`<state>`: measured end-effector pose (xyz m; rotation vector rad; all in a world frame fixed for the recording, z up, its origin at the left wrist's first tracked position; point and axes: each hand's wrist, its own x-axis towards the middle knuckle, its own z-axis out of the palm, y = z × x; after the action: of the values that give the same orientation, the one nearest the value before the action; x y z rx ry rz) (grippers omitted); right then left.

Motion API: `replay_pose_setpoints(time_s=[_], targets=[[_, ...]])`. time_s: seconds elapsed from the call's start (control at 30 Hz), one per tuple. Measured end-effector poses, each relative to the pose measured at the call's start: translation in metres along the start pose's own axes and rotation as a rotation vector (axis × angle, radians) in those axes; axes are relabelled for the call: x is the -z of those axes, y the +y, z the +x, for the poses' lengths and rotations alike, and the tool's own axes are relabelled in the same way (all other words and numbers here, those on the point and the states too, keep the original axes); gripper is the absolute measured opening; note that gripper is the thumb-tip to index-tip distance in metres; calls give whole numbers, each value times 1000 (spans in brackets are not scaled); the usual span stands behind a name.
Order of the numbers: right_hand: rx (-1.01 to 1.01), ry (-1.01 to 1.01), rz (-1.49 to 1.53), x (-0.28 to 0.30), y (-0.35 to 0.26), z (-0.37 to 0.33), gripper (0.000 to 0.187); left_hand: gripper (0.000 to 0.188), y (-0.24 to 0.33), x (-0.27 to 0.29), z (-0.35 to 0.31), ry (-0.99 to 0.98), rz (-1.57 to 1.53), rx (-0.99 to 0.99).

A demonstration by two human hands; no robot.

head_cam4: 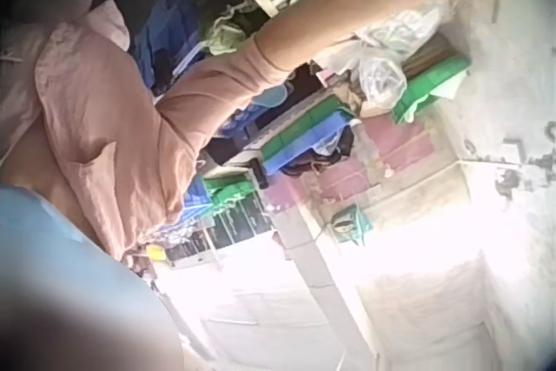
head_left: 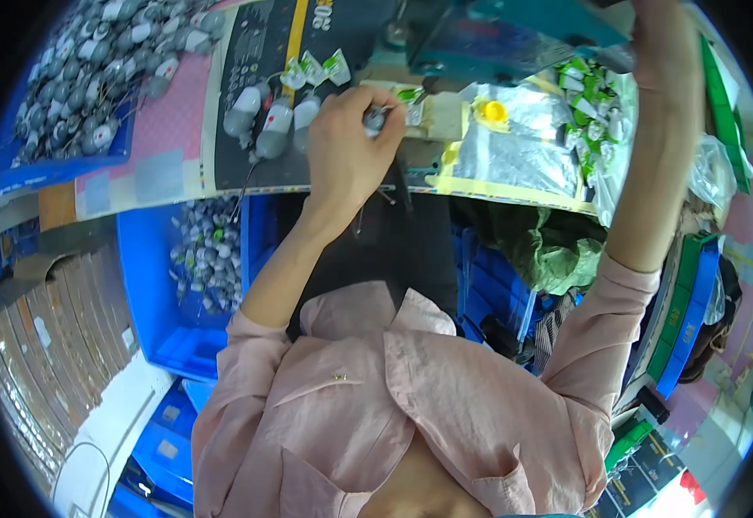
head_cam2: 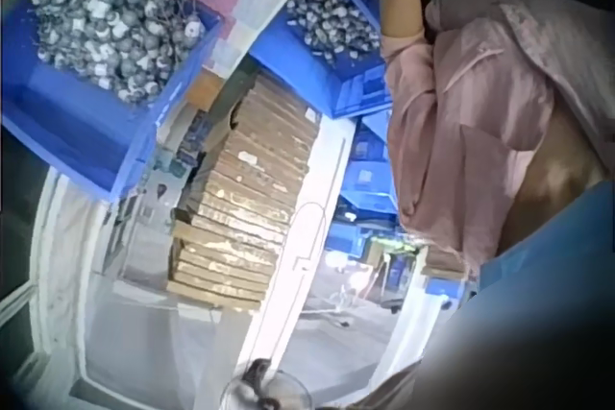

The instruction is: Assembling individual lightbulb components at a workstation using an assembly press.

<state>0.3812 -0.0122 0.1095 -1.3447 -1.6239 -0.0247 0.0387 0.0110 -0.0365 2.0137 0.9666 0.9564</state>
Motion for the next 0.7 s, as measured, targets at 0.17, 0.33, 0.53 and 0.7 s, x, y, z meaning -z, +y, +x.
replay_pose_setpoints(time_s=[0.17, 0.33, 0.53, 0.7], targets=[[499, 64, -542, -67, 4, -39, 28, 10, 10, 21, -2, -46, -30, -25], [194, -203, -1125, -47, 159, -154, 12, 14, 17, 44, 7, -11, -336, 195], [-71, -236, -908, -55, 150, -174, 29, 25, -37, 70, 39, -49, 48, 8], [-203, -362, -965, -43, 143, -160, 28, 32, -135, 93, 139, 262, 738, -219]])
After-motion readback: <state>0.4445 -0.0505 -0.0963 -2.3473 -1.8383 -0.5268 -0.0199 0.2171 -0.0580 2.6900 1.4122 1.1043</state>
